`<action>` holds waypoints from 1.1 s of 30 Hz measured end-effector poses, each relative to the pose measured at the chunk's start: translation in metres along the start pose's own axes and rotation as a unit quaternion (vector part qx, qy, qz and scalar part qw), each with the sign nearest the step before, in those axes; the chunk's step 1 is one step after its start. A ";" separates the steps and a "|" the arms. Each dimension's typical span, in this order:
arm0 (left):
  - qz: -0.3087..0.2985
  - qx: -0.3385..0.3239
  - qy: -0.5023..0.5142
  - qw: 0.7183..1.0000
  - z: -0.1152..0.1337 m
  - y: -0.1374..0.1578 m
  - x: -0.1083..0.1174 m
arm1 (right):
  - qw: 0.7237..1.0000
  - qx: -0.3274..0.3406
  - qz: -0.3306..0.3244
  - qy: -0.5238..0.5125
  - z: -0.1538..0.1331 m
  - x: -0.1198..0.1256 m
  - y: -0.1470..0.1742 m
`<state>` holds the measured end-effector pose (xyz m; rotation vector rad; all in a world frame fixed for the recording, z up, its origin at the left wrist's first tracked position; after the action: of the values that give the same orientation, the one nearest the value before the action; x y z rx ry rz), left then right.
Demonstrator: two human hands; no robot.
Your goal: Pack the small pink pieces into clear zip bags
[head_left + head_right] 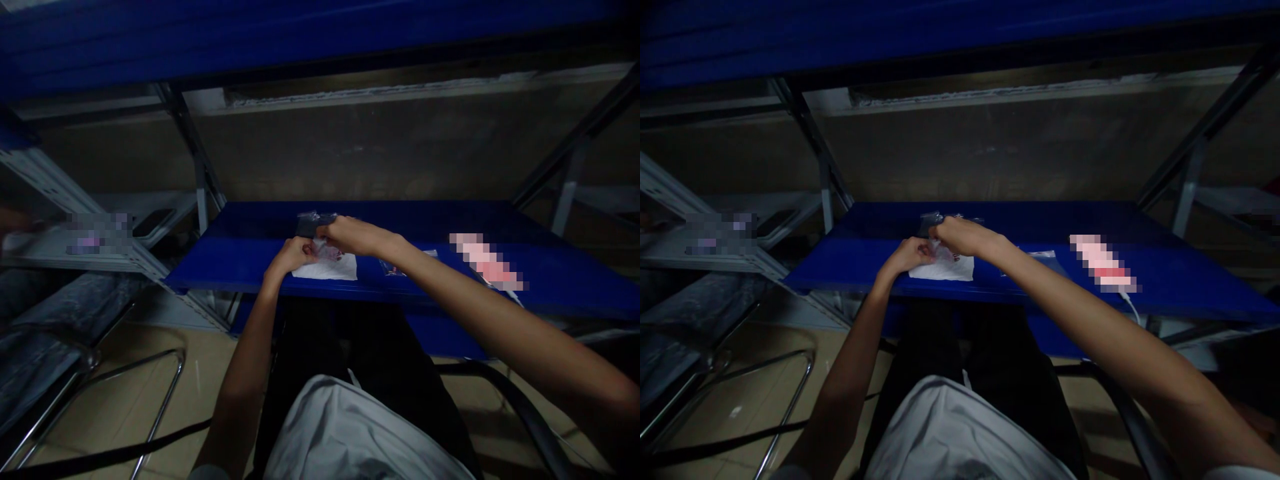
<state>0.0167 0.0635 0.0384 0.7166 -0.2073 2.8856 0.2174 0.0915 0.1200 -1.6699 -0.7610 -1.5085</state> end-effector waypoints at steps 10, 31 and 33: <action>-0.012 0.007 -0.015 1.000 0.003 0.002 0.000 | 0.999 -0.033 0.029 -0.024 0.004 -0.006 0.007; 0.031 -0.053 -0.006 0.998 -0.002 0.002 0.003 | 0.933 -0.207 0.167 -0.244 0.009 -0.070 0.034; 0.048 -0.046 -0.004 0.998 -0.002 0.001 0.004 | 0.911 -0.233 0.194 -0.280 0.012 -0.075 0.033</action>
<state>0.0124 0.0633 0.0383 0.7200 -0.3828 2.9415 0.2415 0.0873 0.0411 -2.4994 -0.3067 -0.9706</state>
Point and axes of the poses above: each hand's wrist, its own y-axis away from the middle knuckle, its own x-axis out of the back of the hand, z = x × y, the point moved 1 cm from there along -y, towards the middle knuckle, and after that the axes turned 14 degrees about y, right-handed, at the moved point
